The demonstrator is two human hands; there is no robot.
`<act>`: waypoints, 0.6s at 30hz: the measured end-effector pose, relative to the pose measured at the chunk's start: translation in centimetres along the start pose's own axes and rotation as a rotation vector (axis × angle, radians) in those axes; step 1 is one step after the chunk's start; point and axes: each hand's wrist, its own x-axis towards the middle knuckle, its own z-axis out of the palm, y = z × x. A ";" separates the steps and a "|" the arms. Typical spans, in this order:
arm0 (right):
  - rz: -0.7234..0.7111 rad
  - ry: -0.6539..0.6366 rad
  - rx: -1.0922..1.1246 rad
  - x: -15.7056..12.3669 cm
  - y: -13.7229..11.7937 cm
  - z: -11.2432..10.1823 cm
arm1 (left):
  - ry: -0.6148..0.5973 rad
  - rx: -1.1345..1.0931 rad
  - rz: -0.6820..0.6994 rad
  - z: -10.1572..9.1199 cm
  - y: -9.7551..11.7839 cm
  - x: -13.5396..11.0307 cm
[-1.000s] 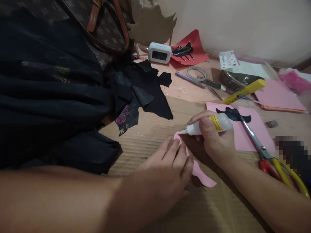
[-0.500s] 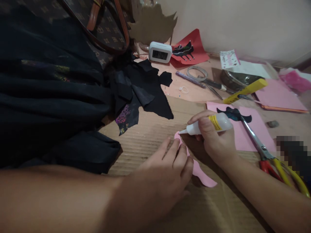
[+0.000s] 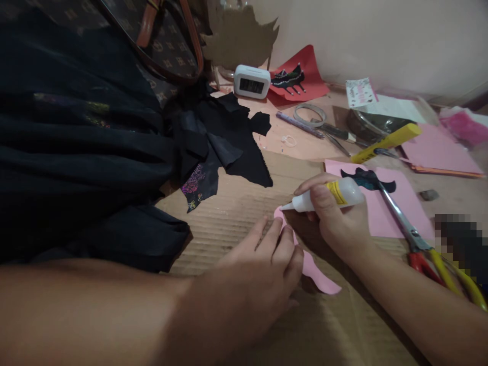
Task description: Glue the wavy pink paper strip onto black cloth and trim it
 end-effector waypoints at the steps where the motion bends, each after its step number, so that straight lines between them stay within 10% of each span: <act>1: 0.000 -0.001 0.001 0.0 0.0 0.0 | 0.007 0.001 -0.005 0.0 0.0 0.0; 18: 0.014 0.004 -0.010 0.1 0.0 0.1 | 0.004 0.013 -0.010 -0.1 0.0 0.0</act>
